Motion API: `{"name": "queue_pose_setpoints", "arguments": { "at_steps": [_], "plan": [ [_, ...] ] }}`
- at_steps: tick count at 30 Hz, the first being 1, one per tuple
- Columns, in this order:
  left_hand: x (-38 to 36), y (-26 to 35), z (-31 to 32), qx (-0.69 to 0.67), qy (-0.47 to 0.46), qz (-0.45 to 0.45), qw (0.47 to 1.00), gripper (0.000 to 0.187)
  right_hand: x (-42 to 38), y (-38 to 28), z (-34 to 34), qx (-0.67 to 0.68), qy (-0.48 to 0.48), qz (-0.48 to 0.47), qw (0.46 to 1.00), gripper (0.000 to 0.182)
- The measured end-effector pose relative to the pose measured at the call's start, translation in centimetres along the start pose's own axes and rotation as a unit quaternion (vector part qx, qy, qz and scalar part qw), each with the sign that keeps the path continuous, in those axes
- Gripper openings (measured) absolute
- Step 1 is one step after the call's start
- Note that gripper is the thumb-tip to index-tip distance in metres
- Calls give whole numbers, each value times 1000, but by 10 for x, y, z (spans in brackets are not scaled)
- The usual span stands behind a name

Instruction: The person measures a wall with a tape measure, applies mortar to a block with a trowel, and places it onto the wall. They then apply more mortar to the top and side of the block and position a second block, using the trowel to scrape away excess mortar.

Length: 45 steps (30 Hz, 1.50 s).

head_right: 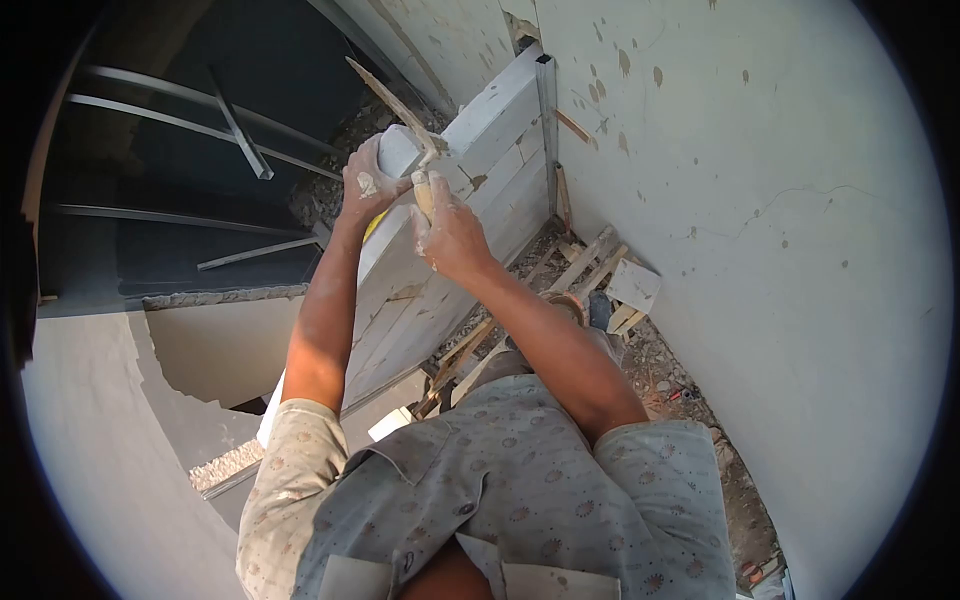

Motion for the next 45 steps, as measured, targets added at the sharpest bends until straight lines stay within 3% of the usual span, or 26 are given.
{"name": "queue_pose_setpoints", "arguments": {
  "at_steps": [3,6,9,12,15,18,21,24,27,30,33,36,39,42,45],
  "plan": [
    [1,-3,1,7,8,5,1000,94,-4,13,11,-30,74,-94,992,46],
    [3,1,-4,9,15,13,1000,94,2,26,4,-27,-98,123,987,44],
    [-5,-5,1,3,3,7,1000,94,-8,5,4,26,38,-14,999,44],
    [-4,-4,-1,-1,5,8,1000,94,-6,29,11,-54,-97,108,988,49],
    [4,-1,-9,-20,-2,17,1000,94,-5,46,10,-26,-4,158,987,46],
    [-8,-7,-3,3,30,19,999,93,-18,10,-3,41,70,11,997,48],
    [-7,-4,-5,0,19,17,1000,94,-7,40,12,-63,-114,114,985,49],
    [-5,0,-10,4,-17,5,1000,95,-7,20,7,-3,-15,109,994,49],
    [-6,-3,-6,-8,8,13,1000,95,-13,37,24,-54,70,-37,995,46],
    [-2,-2,-10,-3,8,23,1000,94,-2,41,14,-86,-100,155,979,46],
    [-3,0,-9,-17,1,16,1000,92,-9,24,18,-33,50,-35,998,45],
    [-8,-3,-6,-8,16,22,1000,91,-3,50,21,-67,-100,116,986,47],
    [0,-6,-10,-13,24,32,999,92,-3,53,11,-15,-21,175,984,49],
    [-12,-12,-1,-14,22,23,999,92,-15,39,12,19,56,-9,998,49],
    [-8,-7,-7,-6,22,26,999,93,4,90,24,-63,-73,106,990,49]
  ]
}}
Point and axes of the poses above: each hand's wrist, its own x-axis towards the middle knuckle, its own z-axis out of the palm, y = z × x, the point moved 1 cm from there along x, towards the middle knuckle, and after that the axes turned 8 degrees about -y, right-handed, at the moved point
